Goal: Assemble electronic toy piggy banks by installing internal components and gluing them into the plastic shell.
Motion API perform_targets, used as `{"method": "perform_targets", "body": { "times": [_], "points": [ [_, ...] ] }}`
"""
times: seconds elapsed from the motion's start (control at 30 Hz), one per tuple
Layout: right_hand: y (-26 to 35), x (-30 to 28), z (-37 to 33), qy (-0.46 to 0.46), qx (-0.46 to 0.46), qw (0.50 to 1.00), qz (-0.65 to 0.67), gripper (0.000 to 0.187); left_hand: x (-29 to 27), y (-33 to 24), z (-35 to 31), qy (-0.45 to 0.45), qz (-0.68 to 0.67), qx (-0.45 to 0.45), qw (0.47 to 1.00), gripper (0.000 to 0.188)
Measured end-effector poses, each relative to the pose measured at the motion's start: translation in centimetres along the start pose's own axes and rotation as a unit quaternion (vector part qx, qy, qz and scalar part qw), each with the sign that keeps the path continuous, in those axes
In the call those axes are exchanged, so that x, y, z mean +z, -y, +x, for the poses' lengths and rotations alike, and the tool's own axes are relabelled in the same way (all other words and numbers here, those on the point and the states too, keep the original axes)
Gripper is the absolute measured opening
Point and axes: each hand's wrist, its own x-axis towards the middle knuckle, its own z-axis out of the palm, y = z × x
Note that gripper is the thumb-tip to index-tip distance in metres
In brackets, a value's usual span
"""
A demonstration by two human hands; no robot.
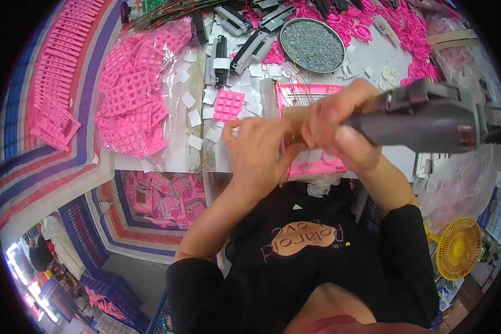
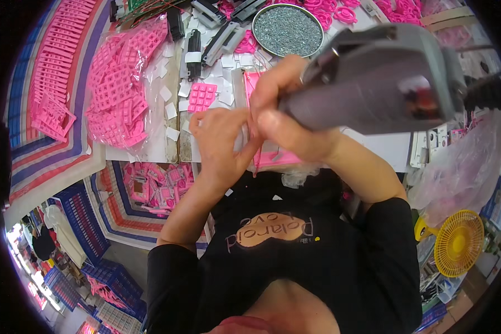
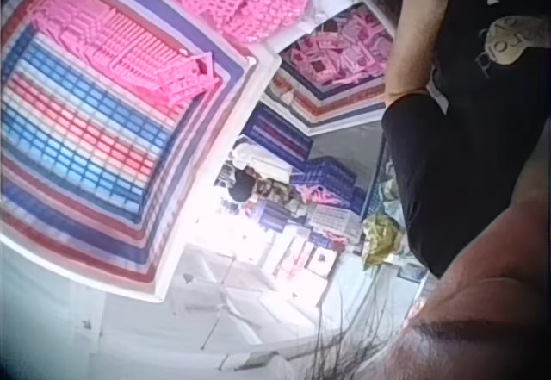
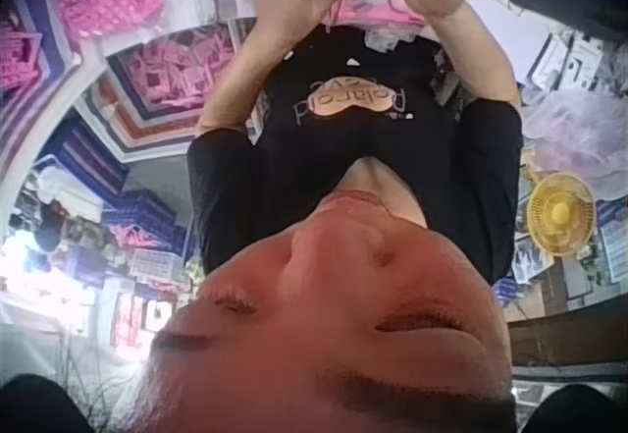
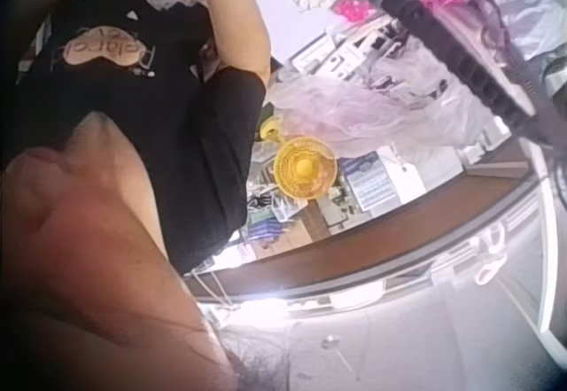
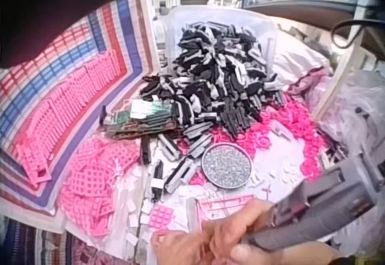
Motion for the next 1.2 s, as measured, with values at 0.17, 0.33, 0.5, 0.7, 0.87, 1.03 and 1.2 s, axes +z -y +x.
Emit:
{"method": "perform_targets", "body": {
  "times": [0.17, 0.33, 0.5, 0.7, 0.87, 1.03, 1.2],
  "points": [
    [-2.6, -1.1, 1.3, -0.011, -0.001, 0.997, -0.073, 0.020, -0.4, -2.7, -1.8, 0.097, 0.039, -0.006, 0.995, 0.026],
    [-2.9, -0.9, 1.2, 0.014, 0.068, 0.992, -0.109, 0.020, 0.5, -3.3, -2.0, 0.163, 0.049, -0.008, 0.985, 0.015],
    [-3.5, -0.1, 1.2, -0.004, 0.035, 0.988, -0.152, 0.020, 0.6, -3.4, -1.9, 0.181, -0.012, -0.008, 0.983, 0.009],
    [-1.8, -2.4, 2.2, -0.014, 0.114, 0.993, 0.017, 0.035, -0.5, -2.3, -1.2, 0.148, -0.113, -0.059, 0.981, 0.012],
    [-0.9, -3.3, -1.1, 0.024, 0.117, 0.963, -0.243, 0.057, -1.0, -1.5, -0.9, 0.147, -0.120, -0.074, 0.979, 0.012],
    [-1.0, -3.4, -4.1, 0.109, 0.117, 0.886, -0.435, 0.039, -0.5, -2.2, -0.8, 0.144, -0.122, -0.136, 0.973, 0.013],
    [-1.6, -3.5, -5.2, 0.058, 0.100, 0.905, -0.409, 0.030, 0.6, -2.8, -0.5, 0.103, -0.105, -0.145, 0.978, 0.022]
  ]
}}
